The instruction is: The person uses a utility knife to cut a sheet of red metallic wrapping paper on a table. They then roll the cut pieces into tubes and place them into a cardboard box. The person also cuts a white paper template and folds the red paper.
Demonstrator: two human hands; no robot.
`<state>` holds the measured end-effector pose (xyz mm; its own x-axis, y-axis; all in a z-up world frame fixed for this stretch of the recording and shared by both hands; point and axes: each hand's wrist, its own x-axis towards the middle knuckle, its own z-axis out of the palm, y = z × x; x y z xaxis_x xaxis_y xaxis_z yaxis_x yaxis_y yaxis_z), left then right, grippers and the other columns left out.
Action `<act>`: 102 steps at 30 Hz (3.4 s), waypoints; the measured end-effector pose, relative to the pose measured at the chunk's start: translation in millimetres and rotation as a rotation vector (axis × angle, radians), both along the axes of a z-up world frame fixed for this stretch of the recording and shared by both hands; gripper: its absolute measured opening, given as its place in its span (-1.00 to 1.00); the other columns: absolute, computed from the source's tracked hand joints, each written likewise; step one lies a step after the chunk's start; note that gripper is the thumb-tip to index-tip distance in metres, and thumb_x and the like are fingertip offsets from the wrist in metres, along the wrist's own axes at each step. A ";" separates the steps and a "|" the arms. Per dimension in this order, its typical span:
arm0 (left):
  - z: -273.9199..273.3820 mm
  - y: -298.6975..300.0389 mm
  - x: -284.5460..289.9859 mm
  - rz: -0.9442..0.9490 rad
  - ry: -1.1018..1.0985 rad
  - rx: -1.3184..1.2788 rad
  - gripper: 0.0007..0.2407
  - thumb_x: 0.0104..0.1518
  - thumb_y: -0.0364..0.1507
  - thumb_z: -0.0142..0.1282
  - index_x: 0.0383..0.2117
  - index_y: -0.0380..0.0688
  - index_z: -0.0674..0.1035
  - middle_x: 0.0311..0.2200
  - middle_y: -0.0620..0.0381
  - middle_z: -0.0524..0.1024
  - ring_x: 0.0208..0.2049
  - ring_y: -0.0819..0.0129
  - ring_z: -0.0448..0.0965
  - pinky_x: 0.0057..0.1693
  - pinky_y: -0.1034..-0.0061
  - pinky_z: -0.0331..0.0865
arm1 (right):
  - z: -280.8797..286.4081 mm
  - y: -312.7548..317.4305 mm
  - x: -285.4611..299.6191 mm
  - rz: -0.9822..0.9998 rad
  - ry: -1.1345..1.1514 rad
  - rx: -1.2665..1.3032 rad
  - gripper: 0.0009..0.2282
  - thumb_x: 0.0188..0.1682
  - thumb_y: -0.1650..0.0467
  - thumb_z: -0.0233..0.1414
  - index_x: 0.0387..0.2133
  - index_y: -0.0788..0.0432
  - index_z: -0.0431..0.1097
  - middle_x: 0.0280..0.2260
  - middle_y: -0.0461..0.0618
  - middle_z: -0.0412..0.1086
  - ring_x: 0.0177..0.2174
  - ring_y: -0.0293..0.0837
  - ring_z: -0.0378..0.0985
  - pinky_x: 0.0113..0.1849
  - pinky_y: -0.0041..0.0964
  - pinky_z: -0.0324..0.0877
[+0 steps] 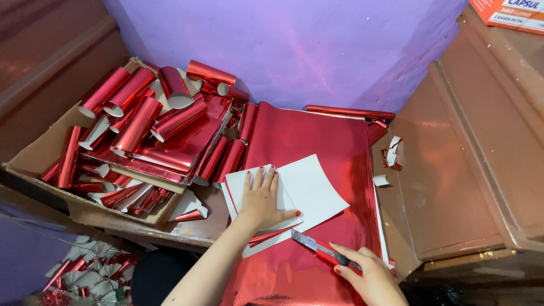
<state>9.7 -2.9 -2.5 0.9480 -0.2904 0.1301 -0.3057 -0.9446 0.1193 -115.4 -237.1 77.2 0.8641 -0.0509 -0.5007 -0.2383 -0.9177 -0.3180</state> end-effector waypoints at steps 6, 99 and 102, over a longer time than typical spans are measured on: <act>-9.8 3.7 -2.9 -0.054 -0.095 -0.010 -0.12 -0.12 0.23 -0.25 0.10 -0.43 0.16 0.17 -0.25 0.05 0.24 -0.14 -0.20 0.21 -0.03 -0.42 | 0.2 9.7 1.8 -0.075 -0.020 0.001 -0.62 -0.16 0.21 0.04 -0.03 -0.50 0.28 -0.54 -0.23 0.22 -0.54 -0.34 0.31 -0.41 -0.54 0.24; 27.7 -21.7 -73.5 -0.244 0.129 -0.319 -0.53 -0.04 -0.34 -0.14 -0.03 -0.47 0.27 0.14 -0.27 0.06 0.20 -0.15 -0.10 0.19 0.10 -0.21 | -10.2 44.8 11.1 0.173 -0.296 -0.358 -0.64 -0.25 0.18 0.00 -0.12 -0.25 0.22 -0.42 -0.28 0.44 -0.36 -0.25 0.48 -0.35 -0.24 0.03; 40.9 -25.3 -74.9 -0.202 -0.079 -0.366 -0.77 0.06 -0.40 -0.09 -0.25 -0.31 0.42 -0.10 -0.11 0.32 -0.05 0.03 0.24 -0.03 0.28 0.10 | -19.1 39.2 5.6 0.192 -0.193 -0.279 -0.58 -0.23 0.18 -0.02 -0.06 -0.15 0.17 -0.39 -0.26 0.47 -0.48 -0.22 0.50 -0.34 -0.35 0.13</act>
<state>-65.2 -28.2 38.4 0.8598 -0.3907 0.3288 -0.5020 -0.7644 0.4046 -109.9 -197.9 58.1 0.9482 0.0100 -0.3176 -0.0137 -0.9973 -0.0722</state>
